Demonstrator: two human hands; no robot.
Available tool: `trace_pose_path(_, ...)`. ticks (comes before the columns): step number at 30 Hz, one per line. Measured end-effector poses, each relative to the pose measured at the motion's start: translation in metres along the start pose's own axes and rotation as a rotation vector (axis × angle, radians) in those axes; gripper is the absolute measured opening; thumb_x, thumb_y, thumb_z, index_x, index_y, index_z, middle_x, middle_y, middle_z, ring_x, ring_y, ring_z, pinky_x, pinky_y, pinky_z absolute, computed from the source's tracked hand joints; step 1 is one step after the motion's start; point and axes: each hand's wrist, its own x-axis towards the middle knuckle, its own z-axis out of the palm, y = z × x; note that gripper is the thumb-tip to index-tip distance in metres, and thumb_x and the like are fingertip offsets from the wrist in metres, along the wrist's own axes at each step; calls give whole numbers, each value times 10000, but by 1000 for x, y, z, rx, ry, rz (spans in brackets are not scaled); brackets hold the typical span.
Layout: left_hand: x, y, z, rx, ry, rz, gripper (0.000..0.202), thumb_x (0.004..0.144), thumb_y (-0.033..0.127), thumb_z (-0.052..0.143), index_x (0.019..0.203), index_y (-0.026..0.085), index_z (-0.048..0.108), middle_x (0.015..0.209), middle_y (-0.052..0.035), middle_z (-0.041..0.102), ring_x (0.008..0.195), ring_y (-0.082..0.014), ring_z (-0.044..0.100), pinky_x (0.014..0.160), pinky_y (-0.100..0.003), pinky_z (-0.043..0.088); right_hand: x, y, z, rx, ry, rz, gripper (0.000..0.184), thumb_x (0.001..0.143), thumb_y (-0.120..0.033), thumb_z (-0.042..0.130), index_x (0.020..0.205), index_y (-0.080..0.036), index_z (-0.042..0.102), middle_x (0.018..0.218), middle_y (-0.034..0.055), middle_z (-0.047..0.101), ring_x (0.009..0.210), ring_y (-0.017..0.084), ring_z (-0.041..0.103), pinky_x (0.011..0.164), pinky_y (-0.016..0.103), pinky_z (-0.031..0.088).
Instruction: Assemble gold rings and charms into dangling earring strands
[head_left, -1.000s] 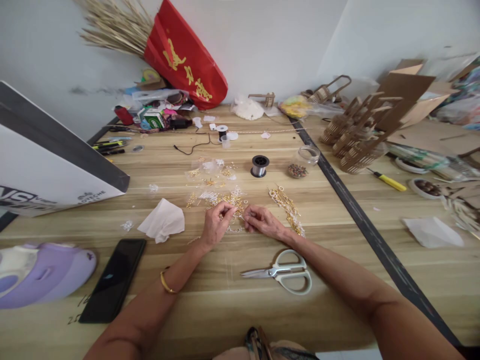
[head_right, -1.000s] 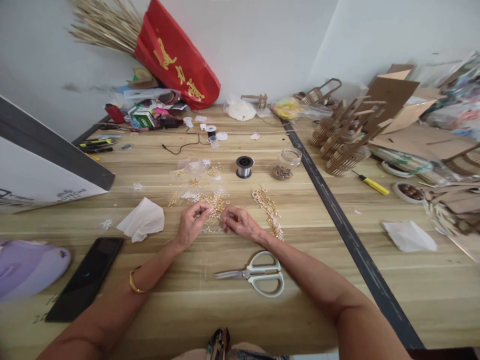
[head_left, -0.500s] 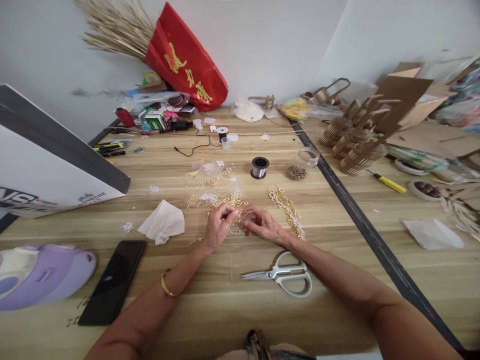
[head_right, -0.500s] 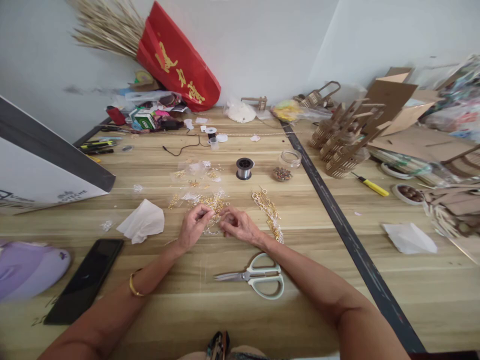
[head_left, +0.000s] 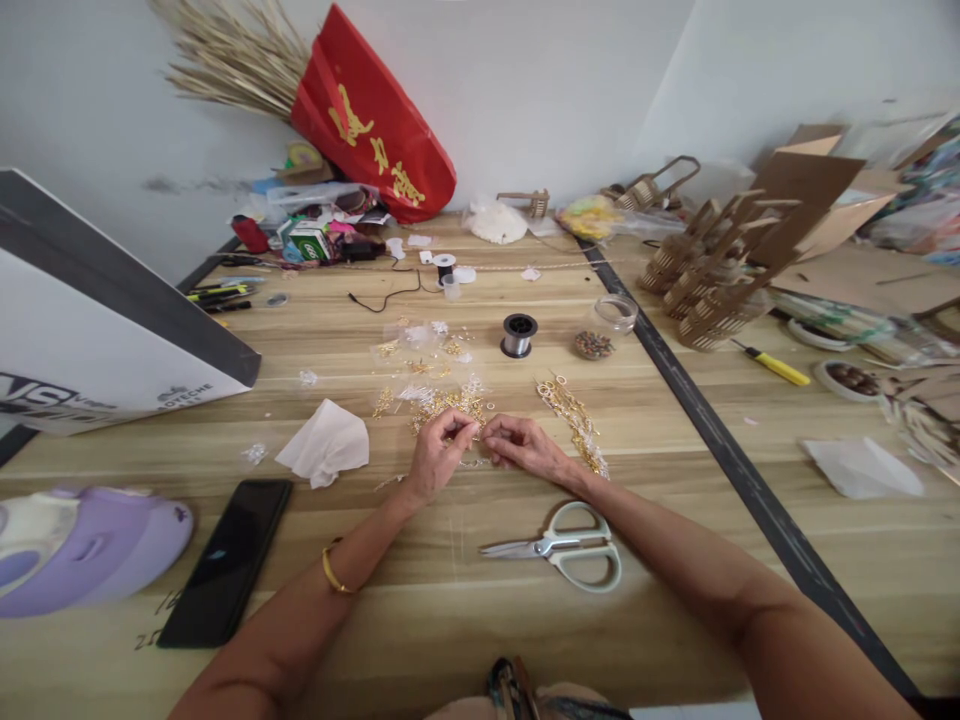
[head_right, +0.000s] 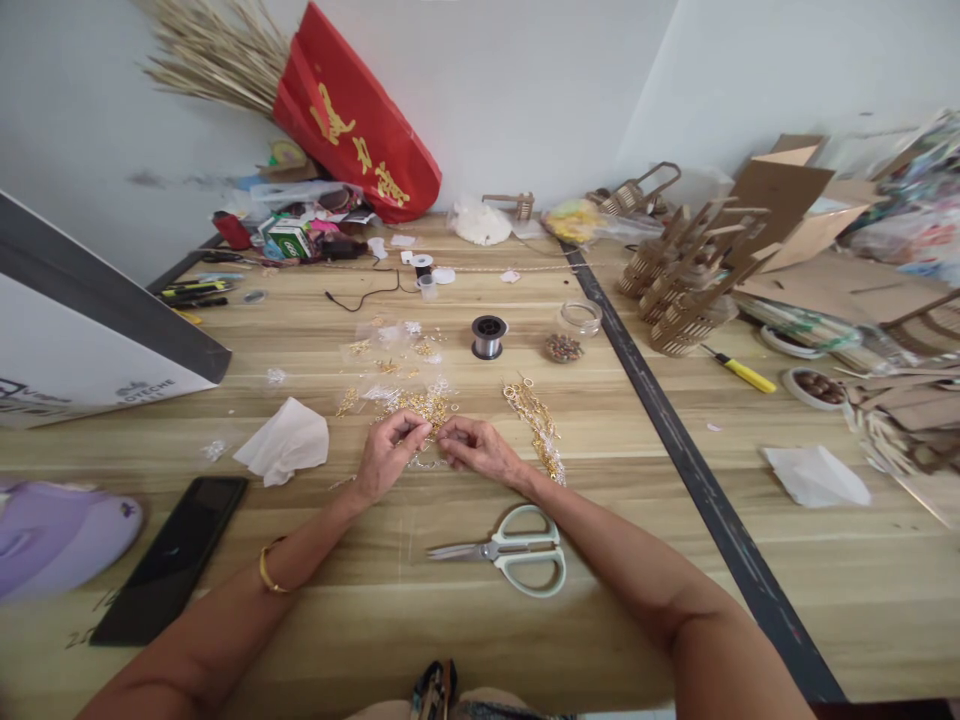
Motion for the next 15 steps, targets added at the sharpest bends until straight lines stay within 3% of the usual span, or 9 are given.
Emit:
trace_pose_path(4,1,1,-1,49,18,25,143,799,282,555,762,150,593,682,-5,584,604,-102,538,592,-216,440,2,3,-3,52,-2,19,298,803,-434,585,863,-143,560,622,-14,574,509,84,525,506,204,445)
trace_pose_path(8,3,14,-6,54,120,79,372,770,254,593,1132,195,534,1034,-64,582,684,-95,550,639,-228,472,2,4,-4,69,0,37,294,796,-429,597,844,-142,554,623,-14,579,506,81,519,502,200,438)
trace_pose_path(11,3,37,-15,-11,189,163,383,779,236,596,1152,195,518,1010,-60,580,756,-107,552,721,-250,483,2,4,-4,69,6,45,301,793,-430,599,847,-137,559,624,-14,581,503,79,517,499,198,434)
trace_pose_path(15,4,83,-29,-134,240,353,313,771,219,631,1075,186,564,893,-34,604,800,-120,570,738,-254,486,1,6,-4,43,8,45,309,793,-431,596,874,-134,569,628,-14,585,508,82,521,504,201,436)
